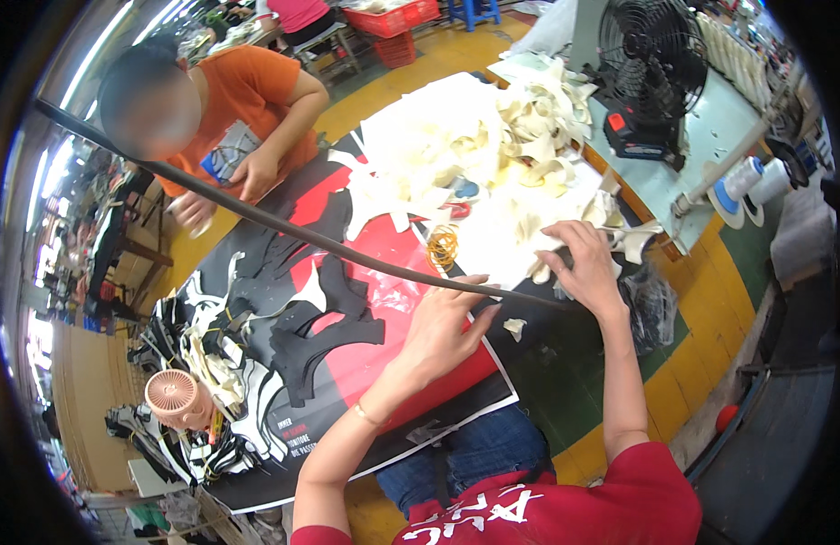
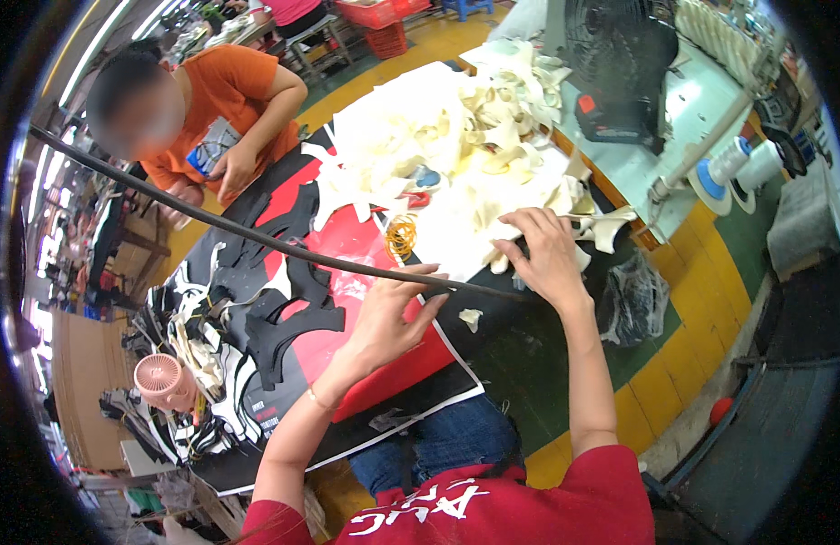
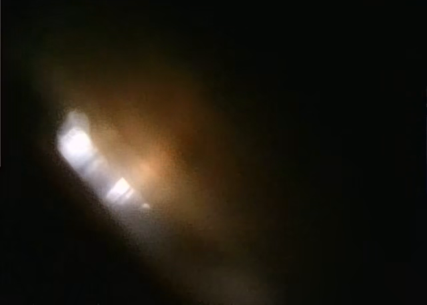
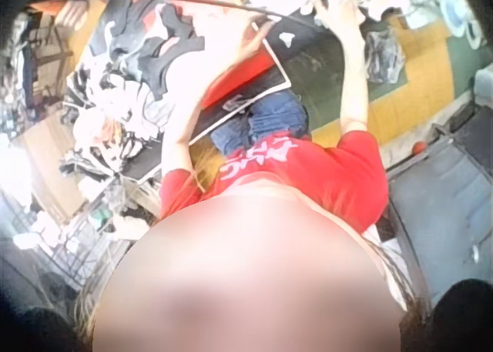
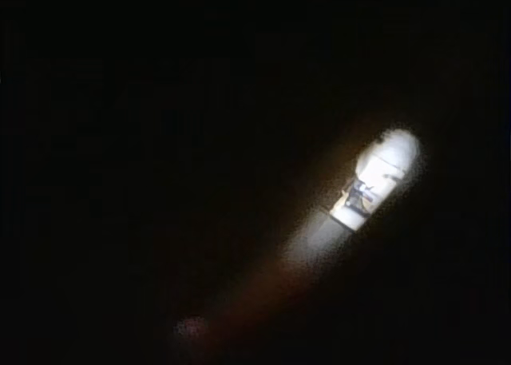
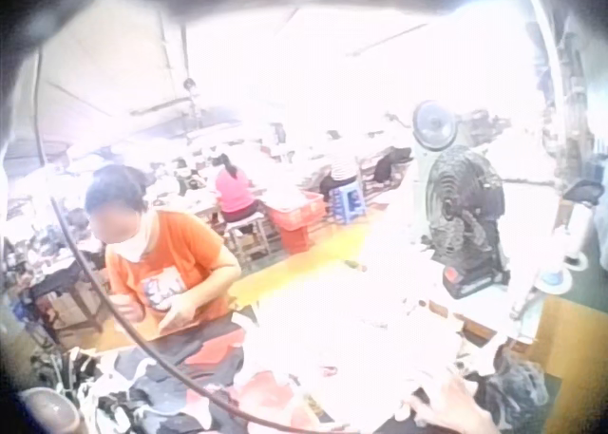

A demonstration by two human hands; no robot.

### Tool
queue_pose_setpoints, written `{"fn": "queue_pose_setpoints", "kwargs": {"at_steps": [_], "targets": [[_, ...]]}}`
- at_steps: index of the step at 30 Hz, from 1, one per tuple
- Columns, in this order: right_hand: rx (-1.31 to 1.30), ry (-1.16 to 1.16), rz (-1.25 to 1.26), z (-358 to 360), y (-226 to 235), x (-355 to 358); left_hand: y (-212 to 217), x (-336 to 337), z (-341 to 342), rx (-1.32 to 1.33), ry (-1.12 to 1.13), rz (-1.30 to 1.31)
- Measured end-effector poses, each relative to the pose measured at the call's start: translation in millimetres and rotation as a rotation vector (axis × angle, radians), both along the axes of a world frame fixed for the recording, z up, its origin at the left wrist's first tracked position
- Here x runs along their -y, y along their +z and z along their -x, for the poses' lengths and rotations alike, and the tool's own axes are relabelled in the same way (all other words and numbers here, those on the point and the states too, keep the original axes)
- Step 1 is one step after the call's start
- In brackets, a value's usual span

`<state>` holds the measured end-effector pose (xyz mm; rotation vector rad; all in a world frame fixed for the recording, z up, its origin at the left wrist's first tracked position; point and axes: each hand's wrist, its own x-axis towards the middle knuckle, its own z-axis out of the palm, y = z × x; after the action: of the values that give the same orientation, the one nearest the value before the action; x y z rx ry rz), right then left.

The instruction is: The person repeatedly peels white backing strips from black and white adhesive pieces on a red and black work surface. They handle each piece one at a time, remove the backing, and place the peeled pieces aside. The task continues throughout the clip without a visible final assembly or destination.

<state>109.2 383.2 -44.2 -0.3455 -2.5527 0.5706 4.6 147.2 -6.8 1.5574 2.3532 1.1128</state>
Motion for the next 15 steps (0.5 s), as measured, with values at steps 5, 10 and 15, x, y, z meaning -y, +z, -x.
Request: {"fn": "queue_pose_setpoints", "kwargs": {"at_steps": [5, 10, 15], "targets": [[-0.010, 0.029, 0.026, 2.7, -4.8, -16.0, -13.6, -13.6, 40.7, -0.243, 0.217, -0.056], [0.024, -0.015, -0.025, 5.1, 3.2, -19.1, -15.6, 17.1, 145.7, -0.395, 0.612, 0.113], [0.039, -0.091, -0.072, 1.1, 20.8, -9.2, -22.0, 34.1, 201.8, -0.454, 0.358, 0.363]]}}
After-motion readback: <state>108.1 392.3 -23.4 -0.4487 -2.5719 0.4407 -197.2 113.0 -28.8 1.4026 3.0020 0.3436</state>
